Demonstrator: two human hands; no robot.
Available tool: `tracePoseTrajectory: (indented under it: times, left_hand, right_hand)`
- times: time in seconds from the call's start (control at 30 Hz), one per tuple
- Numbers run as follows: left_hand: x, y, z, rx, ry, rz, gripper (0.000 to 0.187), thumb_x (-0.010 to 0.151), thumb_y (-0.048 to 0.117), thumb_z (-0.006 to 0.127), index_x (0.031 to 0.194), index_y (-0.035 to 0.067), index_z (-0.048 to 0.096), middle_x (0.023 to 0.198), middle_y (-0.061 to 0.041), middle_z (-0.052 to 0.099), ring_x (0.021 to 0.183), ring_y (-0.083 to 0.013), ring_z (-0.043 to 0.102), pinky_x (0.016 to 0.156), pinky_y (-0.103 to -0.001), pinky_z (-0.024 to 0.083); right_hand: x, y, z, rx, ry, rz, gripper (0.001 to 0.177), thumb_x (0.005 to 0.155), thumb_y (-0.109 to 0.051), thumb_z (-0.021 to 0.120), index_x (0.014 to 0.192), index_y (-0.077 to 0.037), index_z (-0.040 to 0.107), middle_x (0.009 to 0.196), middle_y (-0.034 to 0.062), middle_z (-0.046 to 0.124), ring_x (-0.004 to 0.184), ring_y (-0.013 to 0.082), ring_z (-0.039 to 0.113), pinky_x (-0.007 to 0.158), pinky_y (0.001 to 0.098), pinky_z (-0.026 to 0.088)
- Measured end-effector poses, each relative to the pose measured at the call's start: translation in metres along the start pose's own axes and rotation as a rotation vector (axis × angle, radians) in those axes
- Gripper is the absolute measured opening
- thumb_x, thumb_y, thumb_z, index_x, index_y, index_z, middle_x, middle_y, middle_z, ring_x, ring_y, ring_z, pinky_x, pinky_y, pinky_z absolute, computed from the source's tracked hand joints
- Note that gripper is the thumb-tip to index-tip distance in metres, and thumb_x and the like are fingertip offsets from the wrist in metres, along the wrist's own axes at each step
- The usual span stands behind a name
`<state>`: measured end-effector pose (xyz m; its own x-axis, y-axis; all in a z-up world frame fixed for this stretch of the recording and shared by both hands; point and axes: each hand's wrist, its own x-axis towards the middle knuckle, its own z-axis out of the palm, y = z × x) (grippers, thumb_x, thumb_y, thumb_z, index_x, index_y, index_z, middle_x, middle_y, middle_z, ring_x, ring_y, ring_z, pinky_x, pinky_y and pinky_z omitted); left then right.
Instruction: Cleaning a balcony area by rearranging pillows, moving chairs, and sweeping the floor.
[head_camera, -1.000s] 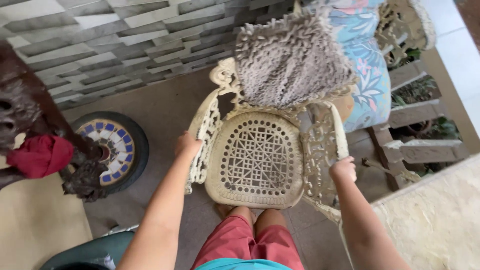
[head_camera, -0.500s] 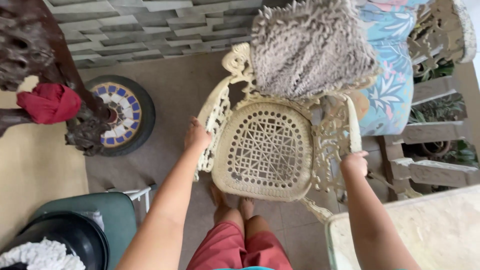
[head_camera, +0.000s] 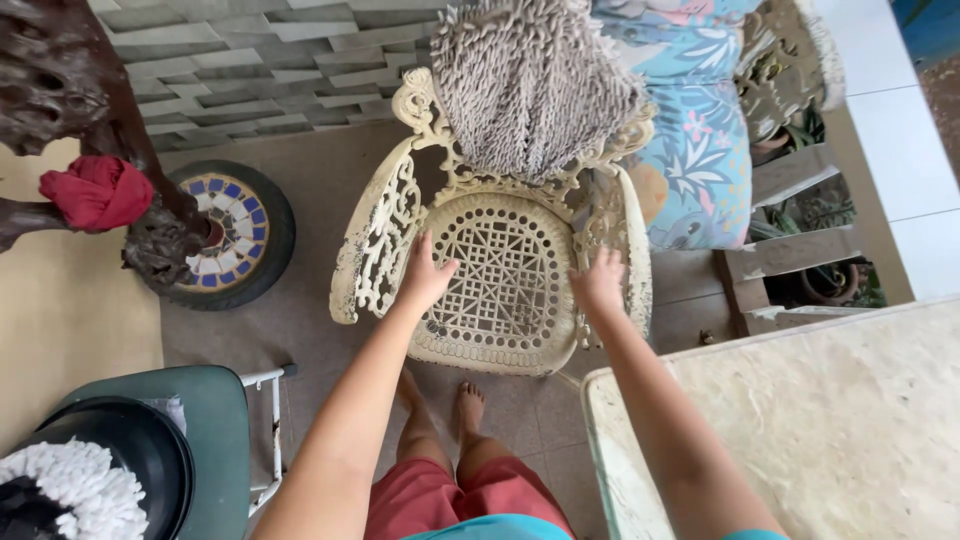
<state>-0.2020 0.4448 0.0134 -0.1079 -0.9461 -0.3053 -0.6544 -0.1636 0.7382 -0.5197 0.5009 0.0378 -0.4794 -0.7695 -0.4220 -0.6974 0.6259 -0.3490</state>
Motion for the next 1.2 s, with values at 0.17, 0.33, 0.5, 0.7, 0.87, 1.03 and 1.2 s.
tracePoseTrajectory:
  times: [0.17, 0.33, 0.5, 0.7, 0.87, 1.03, 1.2]
  left_hand:
    - [-0.049, 0.035, -0.017, -0.128, 0.059, 0.04, 0.087, 0.093, 0.034, 0.071, 0.16, 0.006, 0.024, 0.165, -0.021, 0.028, 0.153, -0.0343, 0.029, 0.123, -0.043, 0.026]
    - [-0.085, 0.015, -0.03, -0.452, 0.131, -0.022, 0.088, 0.089, 0.035, 0.07, 0.158, 0.007, 0.024, 0.161, -0.021, 0.036, 0.133, -0.0307, 0.058, 0.109, -0.039, 0.048]
    - [-0.147, -0.018, -0.063, -0.714, 0.288, 0.017, 0.08, 0.091, 0.033, 0.074, 0.156, 0.005, 0.036, 0.153, -0.022, 0.051, 0.13, -0.0261, 0.06, 0.104, -0.036, 0.049]
    - [-0.274, -0.052, -0.115, -0.93, 0.454, 0.032, 0.074, 0.094, 0.037, 0.067, 0.155, 0.007, 0.037, 0.15, -0.016, 0.059, 0.13, -0.0259, 0.059, 0.102, -0.041, 0.046]
    - [-0.428, -0.093, -0.123, -1.09, 0.664, -0.07, 0.071, 0.096, 0.04, 0.062, 0.156, 0.01, 0.037, 0.152, -0.01, 0.054, 0.129, -0.0244, 0.06, 0.104, -0.04, 0.046]
    - [-0.586, -0.133, -0.101, -1.174, 0.962, -0.09, 0.067, 0.098, 0.039, 0.06, 0.155, 0.011, 0.038, 0.152, -0.009, 0.054, 0.129, -0.0249, 0.06, 0.105, -0.042, 0.046]
    - [-0.732, -0.153, -0.062, -1.277, 1.293, -0.1, 0.063, 0.1, 0.038, 0.055, 0.155, 0.012, 0.036, 0.153, -0.007, 0.053, 0.131, -0.025, 0.059, 0.108, -0.041, 0.046]
  right_hand:
    - [-0.055, -0.049, -0.011, 0.194, -0.02, -0.24, 0.084, 0.096, -0.044, 0.069, 0.159, -0.005, 0.03, 0.165, 0.0191, 0.028, 0.151, 0.032, 0.028, 0.124, 0.0443, 0.029]
    - [-0.088, -0.075, 0.002, 0.603, -0.18, -0.351, 0.072, 0.096, -0.048, 0.064, 0.151, -0.003, 0.048, 0.155, 0.0187, 0.054, 0.144, 0.0304, 0.053, 0.117, 0.0421, 0.046]
    - [-0.161, -0.104, -0.015, 1.117, -0.628, -0.202, 0.074, 0.102, -0.048, 0.05, 0.158, -0.007, 0.027, 0.164, 0.0157, 0.027, 0.152, 0.0365, 0.028, 0.121, 0.05, 0.035]
    - [-0.253, -0.127, 0.012, 1.189, -0.832, -0.344, 0.075, 0.103, -0.051, 0.04, 0.158, -0.001, 0.031, 0.164, 0.0226, 0.033, 0.151, 0.0397, 0.032, 0.12, 0.049, 0.035]
    - [-0.338, -0.127, 0.074, 1.163, -1.119, -0.397, 0.068, 0.106, -0.052, 0.04, 0.153, -0.003, 0.037, 0.154, 0.0195, 0.042, 0.142, 0.0368, 0.04, 0.118, 0.051, 0.039]
    - [-0.464, -0.125, 0.12, 0.964, -1.352, -0.379, 0.061, 0.103, -0.053, 0.04, 0.143, -0.007, 0.047, 0.142, 0.0144, 0.056, 0.132, 0.0322, 0.053, 0.113, 0.0511, 0.043]
    - [-0.585, -0.11, 0.163, 0.725, -1.619, -0.377, 0.062, 0.104, -0.053, 0.039, 0.143, -0.005, 0.048, 0.142, 0.0167, 0.056, 0.133, 0.035, 0.053, 0.113, 0.0527, 0.043]
